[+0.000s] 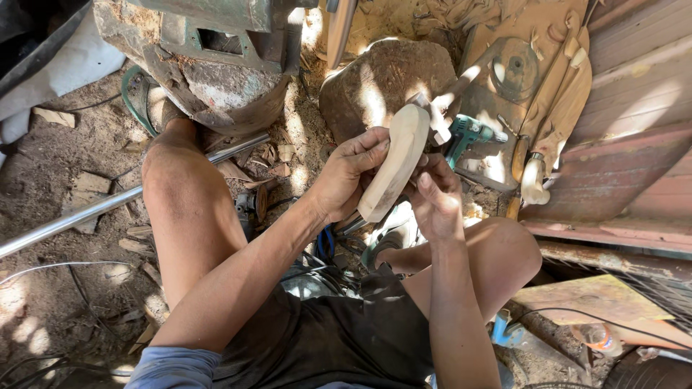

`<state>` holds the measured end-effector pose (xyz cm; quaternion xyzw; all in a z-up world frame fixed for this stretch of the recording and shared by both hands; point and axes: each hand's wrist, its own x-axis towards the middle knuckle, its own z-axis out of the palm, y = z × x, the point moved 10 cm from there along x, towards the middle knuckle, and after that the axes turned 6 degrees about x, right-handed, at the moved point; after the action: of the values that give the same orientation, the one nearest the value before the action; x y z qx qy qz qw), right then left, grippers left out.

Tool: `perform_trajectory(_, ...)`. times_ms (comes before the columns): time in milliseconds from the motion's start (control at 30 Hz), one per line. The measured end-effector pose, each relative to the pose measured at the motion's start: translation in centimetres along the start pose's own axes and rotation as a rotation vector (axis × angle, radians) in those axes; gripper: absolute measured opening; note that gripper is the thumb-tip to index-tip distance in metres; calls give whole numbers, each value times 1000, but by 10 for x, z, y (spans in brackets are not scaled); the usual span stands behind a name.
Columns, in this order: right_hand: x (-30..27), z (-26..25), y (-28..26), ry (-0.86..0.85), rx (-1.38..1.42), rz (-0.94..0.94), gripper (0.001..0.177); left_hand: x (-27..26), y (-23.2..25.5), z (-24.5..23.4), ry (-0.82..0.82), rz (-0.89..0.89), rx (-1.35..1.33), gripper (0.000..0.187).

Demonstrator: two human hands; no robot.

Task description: The person holds a small wooden piece against a rotating grinding wheel, rotating and repositioning it to smooth and shape the surface. The person repeatedly adjusts the angle of the wood to work on different sides while seated on the floor.

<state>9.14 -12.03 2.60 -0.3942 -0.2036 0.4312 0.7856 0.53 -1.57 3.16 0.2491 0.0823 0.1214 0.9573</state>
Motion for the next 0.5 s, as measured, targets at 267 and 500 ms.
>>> perform_trajectory(267, 14, 26, -1, -104, 84, 26, 66, -3, 6, 5, -14, -18, -39, 36)
perform_trajectory(500, 31, 42, 2, -59, 141, 131, 85, 2, 1, -8, 82, 8, -71, 21)
